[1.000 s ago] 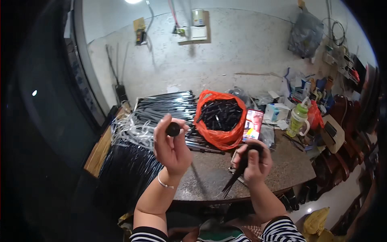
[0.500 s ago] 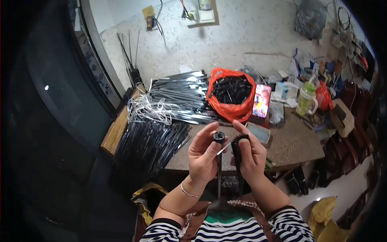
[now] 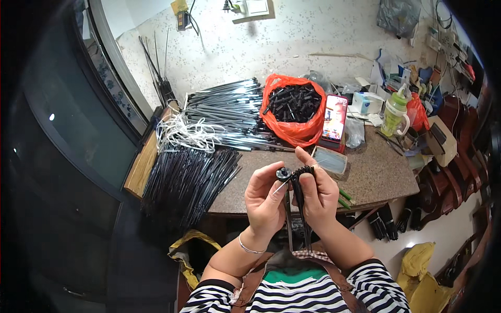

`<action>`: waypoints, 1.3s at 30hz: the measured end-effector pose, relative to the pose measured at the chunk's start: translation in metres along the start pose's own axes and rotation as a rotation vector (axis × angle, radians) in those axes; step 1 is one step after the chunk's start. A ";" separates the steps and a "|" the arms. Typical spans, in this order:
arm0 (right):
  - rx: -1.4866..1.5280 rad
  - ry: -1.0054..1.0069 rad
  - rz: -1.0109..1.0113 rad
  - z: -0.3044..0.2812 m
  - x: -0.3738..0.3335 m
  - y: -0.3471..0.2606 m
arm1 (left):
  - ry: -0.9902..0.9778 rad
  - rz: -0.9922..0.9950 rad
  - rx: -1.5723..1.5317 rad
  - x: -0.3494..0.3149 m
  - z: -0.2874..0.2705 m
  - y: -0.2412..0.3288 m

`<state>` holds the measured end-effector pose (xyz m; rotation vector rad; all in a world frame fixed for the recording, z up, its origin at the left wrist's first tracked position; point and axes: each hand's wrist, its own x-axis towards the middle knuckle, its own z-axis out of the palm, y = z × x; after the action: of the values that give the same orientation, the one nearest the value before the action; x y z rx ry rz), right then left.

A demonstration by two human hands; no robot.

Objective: Assembling black rods and cylindrical components at a mechanical workstation.

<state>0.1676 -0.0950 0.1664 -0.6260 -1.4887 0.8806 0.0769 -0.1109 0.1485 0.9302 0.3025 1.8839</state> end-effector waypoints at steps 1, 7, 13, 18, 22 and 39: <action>-0.079 0.010 -0.104 0.001 0.005 0.001 | -0.001 0.100 0.095 0.001 -0.003 -0.004; -0.143 0.013 -0.437 0.005 0.028 -0.014 | -0.062 0.349 0.277 0.022 0.014 0.002; -0.241 0.060 -0.541 0.004 0.039 -0.031 | -0.231 0.593 0.525 0.055 0.029 0.015; -0.212 0.165 -0.501 0.005 0.044 -0.009 | -0.254 0.685 0.744 0.067 0.024 0.005; -0.107 0.096 -0.459 -0.001 0.049 -0.005 | -0.414 0.300 0.322 0.075 0.021 0.002; -0.161 0.377 -0.495 0.016 0.057 0.008 | -0.130 0.725 0.716 0.081 0.021 -0.006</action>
<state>0.1440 -0.0471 0.1934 -0.4749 -1.2917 0.2454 0.0769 -0.0432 0.1975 1.8206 0.6485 2.3936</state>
